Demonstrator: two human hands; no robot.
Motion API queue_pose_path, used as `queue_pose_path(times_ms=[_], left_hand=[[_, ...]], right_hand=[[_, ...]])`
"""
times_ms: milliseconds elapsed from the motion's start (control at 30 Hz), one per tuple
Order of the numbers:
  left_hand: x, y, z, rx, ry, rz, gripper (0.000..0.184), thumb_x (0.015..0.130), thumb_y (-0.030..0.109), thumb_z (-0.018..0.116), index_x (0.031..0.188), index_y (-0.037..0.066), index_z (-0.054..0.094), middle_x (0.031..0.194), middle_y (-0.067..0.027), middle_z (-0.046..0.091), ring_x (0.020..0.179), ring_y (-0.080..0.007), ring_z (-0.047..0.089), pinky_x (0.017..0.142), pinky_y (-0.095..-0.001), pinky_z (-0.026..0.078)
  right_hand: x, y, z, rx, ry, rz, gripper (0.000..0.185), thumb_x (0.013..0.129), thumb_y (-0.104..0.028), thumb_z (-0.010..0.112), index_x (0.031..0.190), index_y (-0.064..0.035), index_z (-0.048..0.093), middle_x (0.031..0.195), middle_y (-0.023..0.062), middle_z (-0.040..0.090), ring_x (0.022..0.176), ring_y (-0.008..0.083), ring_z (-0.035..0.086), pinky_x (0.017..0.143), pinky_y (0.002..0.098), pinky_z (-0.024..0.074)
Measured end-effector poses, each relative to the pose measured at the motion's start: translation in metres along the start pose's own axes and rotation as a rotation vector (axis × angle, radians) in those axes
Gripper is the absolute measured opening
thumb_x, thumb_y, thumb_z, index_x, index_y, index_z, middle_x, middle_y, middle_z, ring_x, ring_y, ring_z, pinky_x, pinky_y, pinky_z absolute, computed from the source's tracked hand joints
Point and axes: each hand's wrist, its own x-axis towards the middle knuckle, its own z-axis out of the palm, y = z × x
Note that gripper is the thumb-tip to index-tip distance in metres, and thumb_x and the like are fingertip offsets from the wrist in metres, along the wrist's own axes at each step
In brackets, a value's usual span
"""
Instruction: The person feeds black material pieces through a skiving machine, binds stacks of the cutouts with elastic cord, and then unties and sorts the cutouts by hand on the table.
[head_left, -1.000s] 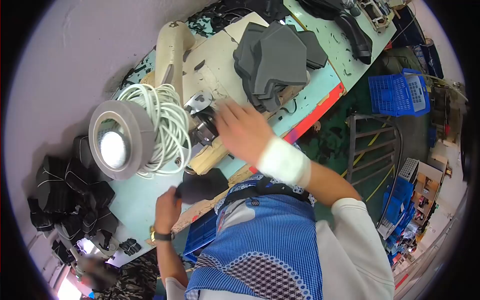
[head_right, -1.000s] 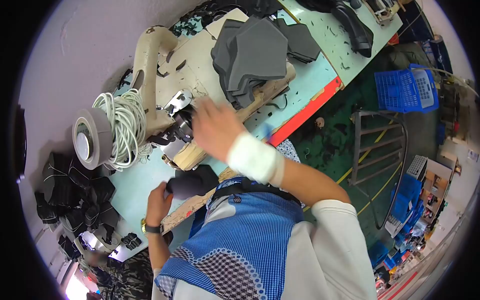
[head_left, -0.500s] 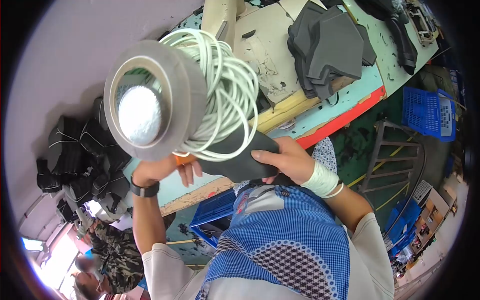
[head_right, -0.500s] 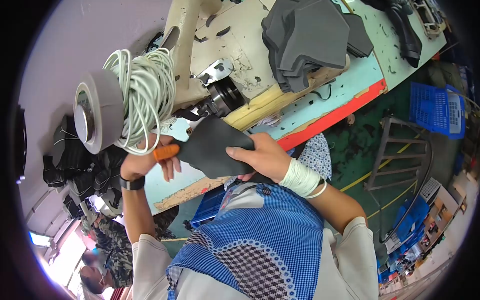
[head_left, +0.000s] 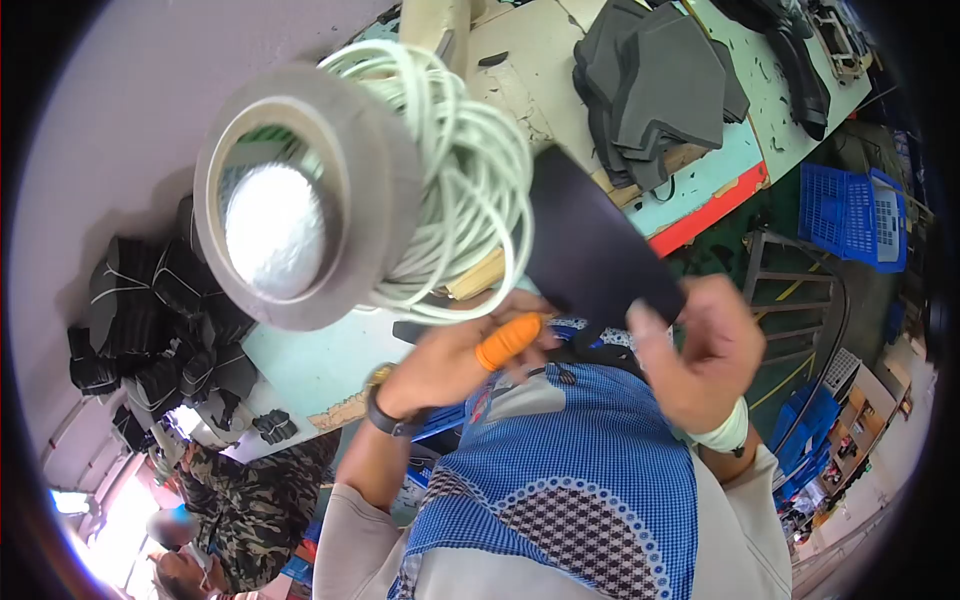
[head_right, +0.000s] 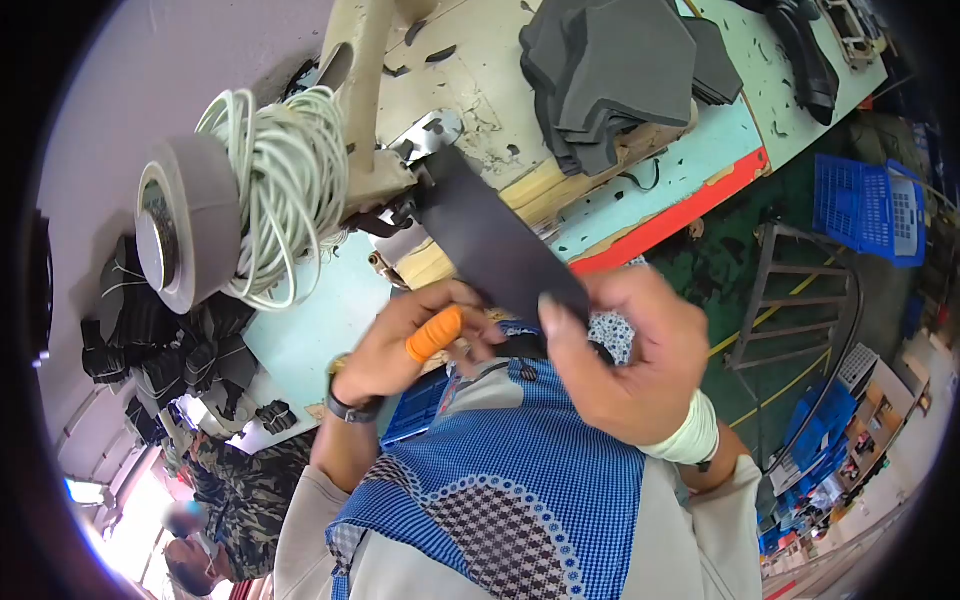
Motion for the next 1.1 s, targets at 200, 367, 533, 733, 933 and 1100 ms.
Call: queue_pose_path(times_ms=[200,367,533,733,933,1100], left_hand=[[-0.012,-0.005,-0.035,0.158,0.043,-0.007,0.02,0.096,0.011,0.052,0.103,-0.007,0.058,0.078,-0.009,0.065,0.065,-0.0175,0.068,0.059,-0.0246,0.053],[-0.041,-0.001,-0.068,0.179,0.098,-0.119,0.022,0.096,0.012,0.053,0.103,-0.008,0.061,0.07,-0.0106,0.066,0.057,-0.0167,0.065,0.053,-0.0256,0.051],[-0.047,0.001,-0.085,0.196,0.19,-0.17,0.024,0.094,0.019,0.057,0.086,-0.003,0.06,0.061,-0.0062,0.06,0.052,-0.0157,0.063,0.047,-0.0239,0.047],[-0.024,-0.065,-0.158,0.345,0.442,0.165,0.021,0.092,0.019,0.057,0.093,-0.002,0.06,0.056,-0.0034,0.055,0.05,-0.0149,0.059,0.044,-0.0262,0.044],[0.009,0.003,-0.054,0.742,0.476,0.159,0.029,0.095,0.022,0.053,0.081,-0.004,0.059,0.056,-0.0066,0.056,0.045,-0.0148,0.056,0.043,-0.0254,0.043],[-0.071,0.036,-0.067,0.576,0.665,0.356,0.017,0.092,0.012,0.053,0.084,-0.003,0.056,0.071,-0.0089,0.059,0.052,-0.0148,0.056,0.043,-0.0254,0.042]], right_hand=[[0.012,0.026,0.01,0.544,-0.291,0.549,0.021,0.085,-0.007,0.066,0.101,0.0063,0.062,0.088,0.0094,0.068,0.077,0.0118,0.064,0.071,0.0241,0.0508],[0.034,0.041,0.039,0.453,-0.593,0.697,0.024,0.087,-0.012,0.065,0.098,0.0083,0.062,0.083,0.0097,0.067,0.07,0.0124,0.064,0.058,0.0246,0.0538],[0.036,0.05,0.065,0.657,-0.576,0.905,0.028,0.088,-0.016,0.065,0.1,0.009,0.061,0.079,0.0098,0.063,0.067,0.0157,0.064,0.055,0.0274,0.0575],[0.036,0.042,0.059,0.581,-0.437,0.82,0.026,0.088,-0.017,0.064,0.09,0.0085,0.06,0.076,0.0098,0.064,0.064,0.0143,0.063,0.056,0.0269,0.0556],[0.019,-0.001,0.004,-0.148,-0.044,0.026,0.012,0.08,-0.006,0.069,0.085,0.0029,0.065,0.066,0.0108,0.064,0.058,0.0147,0.061,0.055,0.0278,0.0483],[0.078,0.022,-0.059,-0.849,0.324,-0.71,0.033,0.072,-0.001,0.072,0.104,0.0,0.065,0.099,0.0195,0.065,0.088,0.0376,0.064,0.078,0.0389,0.0534]])
